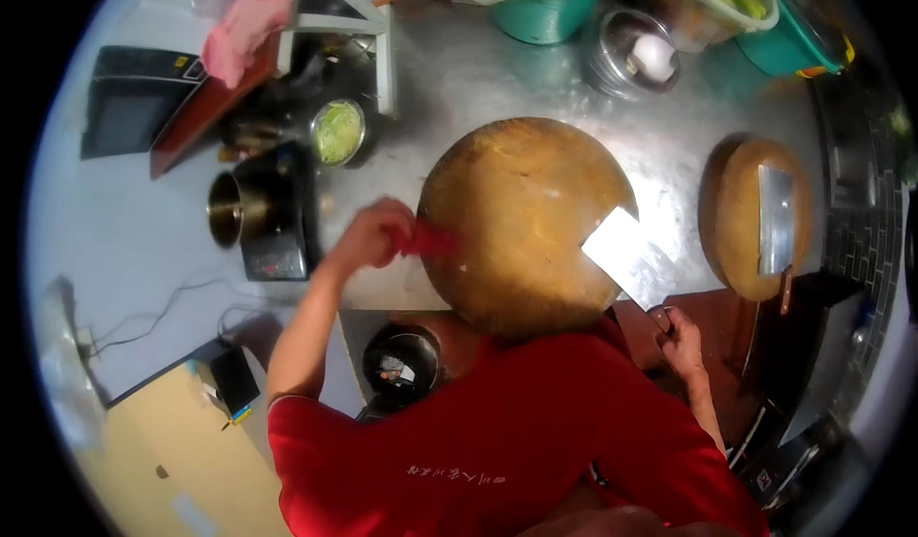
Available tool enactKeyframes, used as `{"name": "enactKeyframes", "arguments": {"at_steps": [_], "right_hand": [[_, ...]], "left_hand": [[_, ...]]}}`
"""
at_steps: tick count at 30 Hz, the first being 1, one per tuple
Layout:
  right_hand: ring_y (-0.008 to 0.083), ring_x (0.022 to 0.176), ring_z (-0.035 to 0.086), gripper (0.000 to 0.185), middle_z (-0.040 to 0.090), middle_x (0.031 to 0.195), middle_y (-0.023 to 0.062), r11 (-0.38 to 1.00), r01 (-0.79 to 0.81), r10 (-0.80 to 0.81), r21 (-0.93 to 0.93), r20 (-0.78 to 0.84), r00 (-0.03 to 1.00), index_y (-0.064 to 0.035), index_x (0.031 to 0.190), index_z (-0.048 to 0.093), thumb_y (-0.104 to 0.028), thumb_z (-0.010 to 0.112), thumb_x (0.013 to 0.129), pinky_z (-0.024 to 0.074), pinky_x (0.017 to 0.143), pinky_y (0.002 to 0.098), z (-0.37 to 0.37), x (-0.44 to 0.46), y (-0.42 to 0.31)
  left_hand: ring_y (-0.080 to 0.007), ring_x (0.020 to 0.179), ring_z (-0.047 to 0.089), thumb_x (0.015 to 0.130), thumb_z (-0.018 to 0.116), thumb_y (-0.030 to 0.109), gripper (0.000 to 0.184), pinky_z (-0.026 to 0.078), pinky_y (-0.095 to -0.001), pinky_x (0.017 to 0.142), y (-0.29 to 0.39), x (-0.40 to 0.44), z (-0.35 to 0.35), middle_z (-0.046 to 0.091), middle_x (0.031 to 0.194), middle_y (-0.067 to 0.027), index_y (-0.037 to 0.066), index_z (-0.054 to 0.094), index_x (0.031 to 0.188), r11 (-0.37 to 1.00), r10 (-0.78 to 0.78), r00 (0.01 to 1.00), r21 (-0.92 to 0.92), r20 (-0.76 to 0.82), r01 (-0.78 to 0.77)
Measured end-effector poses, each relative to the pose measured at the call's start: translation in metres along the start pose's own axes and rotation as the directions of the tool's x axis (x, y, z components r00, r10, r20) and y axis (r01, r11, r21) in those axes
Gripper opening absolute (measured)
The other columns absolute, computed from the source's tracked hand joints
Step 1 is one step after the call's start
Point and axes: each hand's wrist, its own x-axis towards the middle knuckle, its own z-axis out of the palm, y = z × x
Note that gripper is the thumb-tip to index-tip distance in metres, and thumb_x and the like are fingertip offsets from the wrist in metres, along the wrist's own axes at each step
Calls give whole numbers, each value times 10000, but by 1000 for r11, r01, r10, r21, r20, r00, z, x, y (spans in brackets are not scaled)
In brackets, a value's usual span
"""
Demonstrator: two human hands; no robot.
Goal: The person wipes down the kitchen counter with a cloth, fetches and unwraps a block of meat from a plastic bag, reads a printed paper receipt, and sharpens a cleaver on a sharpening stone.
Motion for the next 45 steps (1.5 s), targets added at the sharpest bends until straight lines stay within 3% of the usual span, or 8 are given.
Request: {"name": "enactKeyframes", "arguments": {"at_steps": [4, 11, 22, 28, 32, 34, 39, 45], "right_hand": [[150, 801, 580, 303, 592, 835, 61, 992, -124, 125, 26, -42, 991, -21, 1002, 647, 108, 605, 731, 464, 747, 271, 18, -27, 39], [122, 762, 502, 171, 519, 765, 23, 959, -193, 238, 208, -221, 946, -22, 875, 595, 72, 611, 733, 455, 704, 290, 35, -90, 31], [119, 776, 406, 182, 418, 787, -9, 854, -190, 334, 484, -229, 914, -22, 780, 447, 107, 562, 724, 389, 723, 239, 76, -93, 36], [140, 751, 472, 143, 526, 783, 17, 966, -123, 176, 226, -233, 957, 20, 864, 587, 93, 604, 742, 439, 724, 257, 58, -52, -30], [152, 737, 491, 188, 554, 775, 42, 969, -185, 213, 164, -172, 962, 15, 923, 634, 82, 627, 748, 458, 720, 276, 56, -49, -44], [159, 731, 497, 206, 562, 771, 60, 975, -195, 210, 106, -157, 965, 11, 944, 647, 73, 645, 747, 466, 716, 287, 57, -50, -51], [174, 715, 511, 198, 567, 755, 79, 987, -149, 134, -55, -206, 969, 5, 934, 648, 44, 689, 744, 481, 703, 317, 61, -53, -76], [163, 720, 513, 179, 541, 743, 109, 979, -201, 203, 32, -123, 971, 6, 908, 623, 45, 657, 737, 475, 691, 325, 75, -66, -67]], "left_hand": [[-321, 1085, 660, 647, 428, -185, 411, 521, -371, 971, 56, 88, 7, 688, 1123, -153, 6, 675, 915, 989, 114, 980, -70, -164, -127], [-275, 1302, 511, 799, 631, 6, 502, 360, -451, 1130, 83, 228, 191, 643, 1305, -101, 118, 692, 1285, 821, 486, 835, 194, 257, -537], [-242, 1101, 568, 758, 730, 154, 127, 416, -481, 925, 46, 70, 155, 648, 1039, 21, 190, 727, 880, 761, 304, 762, 335, 572, -555], [-243, 860, 692, 753, 693, 36, 127, 514, -352, 844, 4, 16, 38, 715, 868, -26, 140, 734, 811, 940, 340, 865, -115, 370, -320], [-150, 912, 697, 828, 632, 28, 324, 587, -311, 736, 0, 84, -48, 738, 1087, -60, 77, 713, 1137, 975, -203, 976, -74, 80, 209], [-178, 906, 710, 845, 619, 34, 424, 583, -303, 755, -37, 139, -61, 735, 1119, -97, 95, 675, 1261, 974, 147, 989, -171, -18, -148], [-265, 1327, 535, 888, 571, 58, 465, 392, -480, 1116, -113, 204, 8, 653, 1369, -49, 226, 684, 1306, 840, 77, 958, 536, -275, 87], [-294, 1325, 477, 855, 605, 45, 431, 321, -485, 1134, -154, 130, 31, 595, 1429, -20, 215, 718, 1235, 897, 51, 987, 441, -152, 21]]}}
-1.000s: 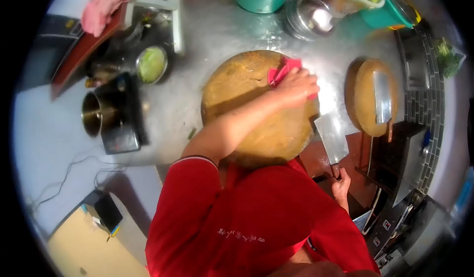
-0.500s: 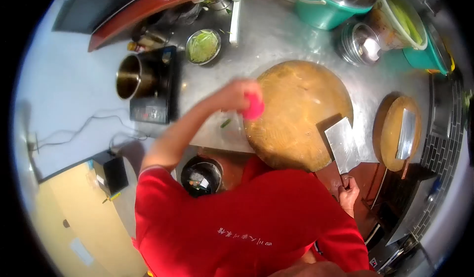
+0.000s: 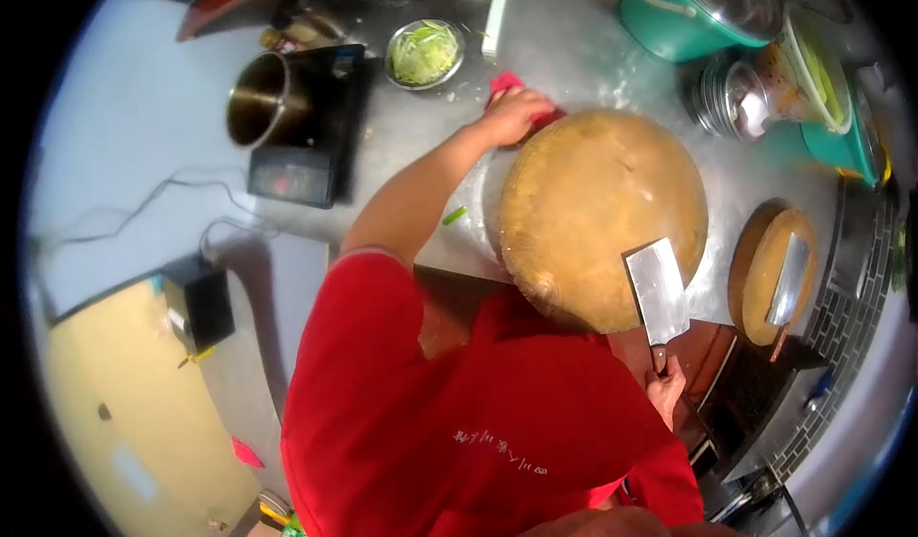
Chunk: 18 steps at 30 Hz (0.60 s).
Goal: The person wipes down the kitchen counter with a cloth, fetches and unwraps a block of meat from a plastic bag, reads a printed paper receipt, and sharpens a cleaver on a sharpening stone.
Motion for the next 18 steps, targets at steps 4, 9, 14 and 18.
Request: {"name": "enactKeyframes", "arguments": {"at_steps": [4, 9, 14, 18], "right_hand": [[196, 701, 507, 181, 537, 740, 120, 1000, -8, 8, 10, 12, 1000, 6, 909, 621, 41, 647, 734, 469, 690, 330, 6, 0, 6], [257, 671, 482, 164, 499, 727, 152, 993, 117, -118, -31, -43, 992, -3, 888, 565, 31, 626, 739, 452, 664, 348, 19, 6, 31], [325, 680, 541, 177, 548, 740, 189, 986, 156, -159, -54, -56, 986, 8, 883, 577, 32, 656, 727, 483, 680, 382, 22, 5, 43], [297, 660, 444, 168, 470, 713, 163, 988, 135, -141, -78, -71, 987, 4, 846, 523, 41, 635, 727, 451, 662, 351, 25, -6, 29]], "left_hand": [[-297, 1246, 516, 834, 628, 33, 351, 368, -482, 1064, -2, -114, -12, 631, 1299, -45, 181, 723, 1138, 994, -54, 998, 91, -35, 57], [-334, 1144, 570, 810, 606, -14, 291, 420, -477, 980, -21, -213, -15, 674, 1183, -65, 149, 716, 1025, 991, -120, 978, 36, -169, 127], [-382, 1114, 601, 761, 581, -75, 371, 484, -452, 950, 10, -171, -54, 680, 1147, -139, 110, 700, 1060, 977, -179, 779, -15, -601, 214], [-361, 1251, 548, 848, 590, 12, 411, 430, -458, 1063, -19, -93, -33, 635, 1303, -131, 143, 678, 1227, 972, -133, 820, 90, -556, 219]]}}
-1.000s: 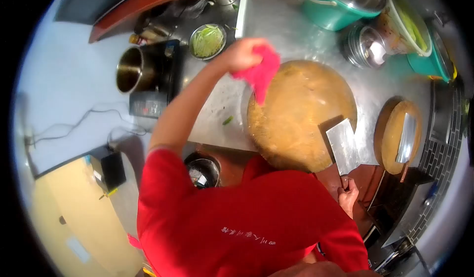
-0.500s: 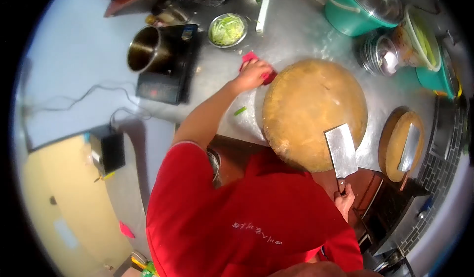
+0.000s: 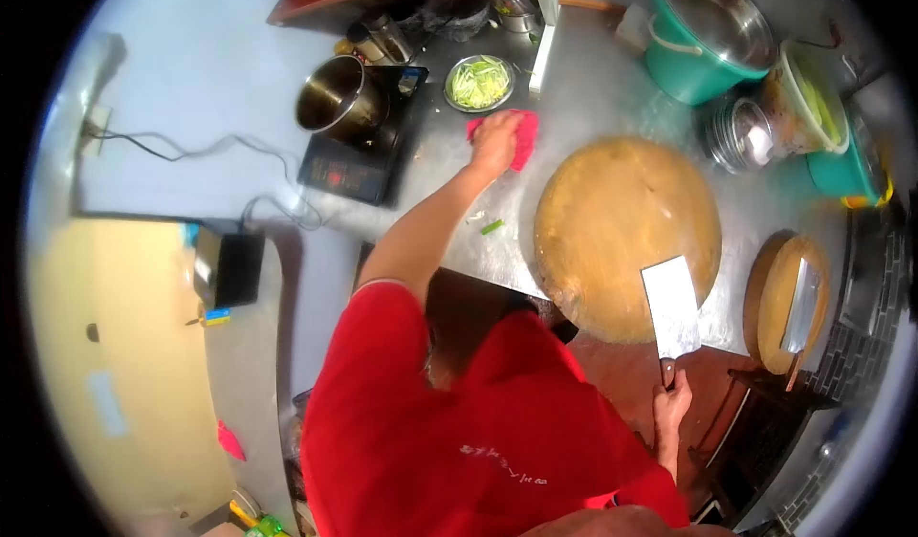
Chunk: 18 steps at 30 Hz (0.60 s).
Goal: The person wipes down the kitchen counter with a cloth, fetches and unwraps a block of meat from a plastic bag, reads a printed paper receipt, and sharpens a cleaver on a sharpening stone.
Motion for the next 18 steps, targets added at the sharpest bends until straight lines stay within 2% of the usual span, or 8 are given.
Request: {"name": "enactKeyframes", "arguments": {"at_steps": [3, 4, 6, 9, 10, 11, 15, 18], "right_hand": [[236, 677, 417, 167, 448, 713, 124, 1000, 4, -3, 21, -36, 999, 9, 832, 490, 60, 611, 728, 439, 665, 328, 7, -8, -10], [218, 685, 423, 163, 450, 714, 112, 1000, -16, 18, 25, -47, 999, 13, 837, 497, 64, 608, 729, 440, 668, 323, 11, -11, -12], [159, 735, 452, 161, 483, 736, 79, 992, -90, 93, 83, -30, 995, 27, 861, 524, 82, 601, 731, 446, 683, 303, 17, -19, -27], [149, 739, 470, 163, 530, 754, 84, 987, -135, 142, 82, -81, 987, 37, 873, 536, 83, 606, 734, 447, 676, 299, 35, -26, -24], [156, 719, 480, 174, 559, 756, 88, 983, -129, 142, 131, -93, 985, 40, 900, 551, 80, 605, 740, 456, 662, 313, 37, -29, -43], [162, 708, 479, 174, 556, 748, 92, 983, -139, 152, 122, -105, 983, 38, 905, 554, 73, 605, 741, 457, 655, 318, 44, -29, -43], [199, 662, 464, 168, 513, 710, 118, 983, -135, 158, 123, -197, 967, 23, 889, 542, 33, 605, 734, 457, 632, 346, 64, -34, -53], [214, 646, 444, 164, 480, 696, 117, 987, -150, 159, 53, -242, 957, 17, 862, 518, 20, 607, 725, 448, 624, 351, 73, -33, -63]], "left_hand": [[-314, 1380, 462, 891, 591, 87, 478, 356, -508, 1139, 3, 11, 35, 568, 1444, -100, 166, 633, 1360, 966, -91, 995, 246, 38, 79], [-291, 1413, 422, 905, 605, 124, 459, 319, -529, 1152, -2, 18, 39, 527, 1488, -77, 189, 630, 1359, 974, -121, 991, 201, 55, 107], [-299, 1399, 434, 897, 618, 116, 452, 319, -508, 1149, -17, 22, 32, 537, 1472, -77, 185, 638, 1343, 989, -81, 987, 131, 138, 63], [-295, 1379, 448, 881, 629, 108, 433, 310, -500, 1144, -49, 5, 10, 552, 1446, -57, 192, 657, 1305, 998, 12, 985, 63, 174, -23], [-290, 1373, 452, 875, 632, 106, 426, 306, -501, 1142, -59, -11, 1, 556, 1436, -46, 196, 664, 1290, 997, 53, 983, 44, 175, -62], [-293, 1351, 471, 837, 669, 98, 427, 319, -499, 1125, -64, -28, -16, 572, 1407, -47, 186, 678, 1254, 995, 87, 985, 32, 146, -92], [-306, 1366, 456, 821, 701, 90, 453, 309, -507, 1129, -86, -54, -47, 569, 1401, -60, 164, 667, 1267, 997, 42, 984, 58, 171, -53], [-313, 1389, 438, 843, 685, 103, 450, 295, -530, 1136, -96, -19, -33, 562, 1411, -78, 173, 659, 1287, 995, -59, 990, 89, 129, 47]]}}
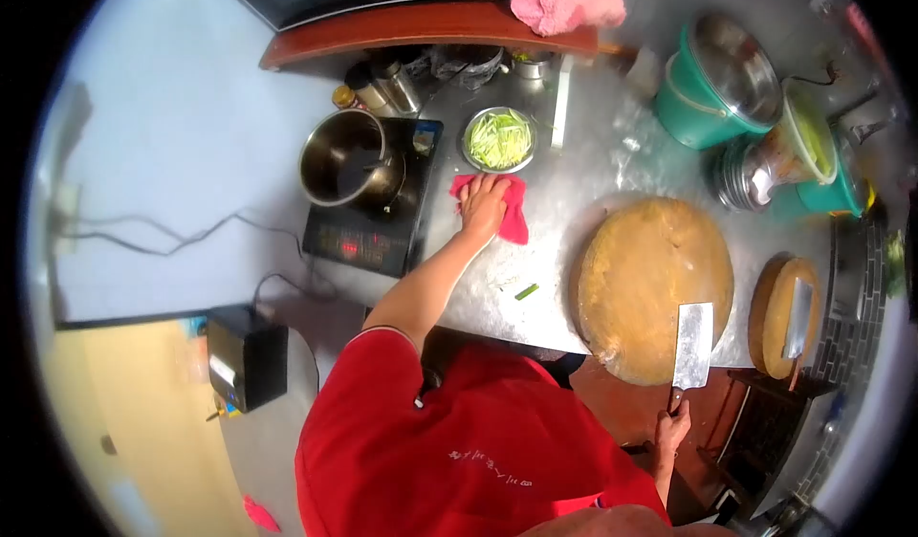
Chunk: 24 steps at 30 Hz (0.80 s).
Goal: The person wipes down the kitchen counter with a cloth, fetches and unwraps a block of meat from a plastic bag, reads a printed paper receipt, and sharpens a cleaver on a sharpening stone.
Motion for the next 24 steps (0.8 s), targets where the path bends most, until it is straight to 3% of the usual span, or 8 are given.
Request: {"name": "enactKeyframes", "arguments": {"at_steps": [4, 6, 11, 15, 16, 18, 21, 24], "right_hand": [[205, 652, 393, 172, 409, 685, 101, 1000, -21, 20, -8, -35, 999, 11, 832, 468, -7, 592, 714, 415, 607, 358, 10, -8, -8], [181, 672, 362, 167, 359, 700, 78, 998, -45, 46, 41, -33, 998, 2, 806, 432, -3, 573, 716, 392, 599, 349, 17, -8, -4], [207, 706, 463, 172, 516, 735, 113, 995, -104, 104, 11, 12, 995, 21, 863, 503, 2, 627, 745, 468, 688, 352, 13, -11, -9], [182, 705, 414, 178, 434, 734, 74, 993, -71, 73, 98, -13, 997, 5, 840, 454, 10, 598, 735, 430, 650, 333, 18, -11, -16], [167, 704, 389, 186, 388, 732, 55, 988, -50, 55, 148, -31, 998, -4, 826, 428, 14, 584, 727, 410, 629, 321, 17, -12, -22], [175, 706, 392, 189, 392, 734, 61, 995, -94, 94, 25, -16, 995, -7, 834, 432, 9, 588, 729, 419, 639, 321, 15, -13, -21], [207, 694, 373, 197, 377, 731, 80, 996, -87, 87, 9, -34, 996, -8, 842, 431, -4, 592, 729, 417, 639, 334, 18, -10, -12], [216, 690, 361, 193, 367, 728, 80, 995, -98, 97, -16, -24, 995, -8, 840, 429, -6, 588, 731, 407, 632, 339, 14, -11, -18]], "left_hand": [[-320, 1397, 436, 863, 652, 126, 433, 291, -530, 1142, -11, 52, 17, 564, 1428, -87, 193, 662, 1290, 972, -228, 969, 27, -92, 231], [-323, 1382, 452, 861, 651, 126, 423, 299, -520, 1137, -22, 55, 24, 587, 1393, -86, 189, 668, 1278, 970, -238, 953, 3, -190, 242], [-319, 1262, 523, 865, 642, 136, 359, 331, -515, 1101, -34, 26, 2, 641, 1291, -66, 185, 702, 1216, 957, -288, 930, -35, -229, 288], [-335, 1168, 554, 845, 642, 88, 350, 400, -523, 1038, -9, -45, -25, 646, 1231, -78, 160, 711, 1181, 988, 119, 993, 95, 23, -120], [-345, 1155, 558, 847, 638, 81, 344, 417, -517, 1027, -4, -47, -23, 645, 1230, -82, 152, 710, 1176, 996, 89, 995, 8, 53, -90], [-364, 1131, 567, 850, 631, 66, 332, 451, -507, 1004, 8, -46, -19, 644, 1227, -88, 136, 709, 1166, 987, 34, 992, -160, 122, -15], [-387, 1123, 573, 862, 622, 68, 318, 470, -492, 998, 41, 26, -19, 632, 1250, -117, 121, 702, 1165, 959, 36, 999, -282, -18, -39], [-390, 1187, 557, 890, 635, 112, 359, 449, -491, 1033, 73, 115, 3, 594, 1310, -164, 113, 655, 1248, 960, 131, 972, -219, -197, -174]]}}
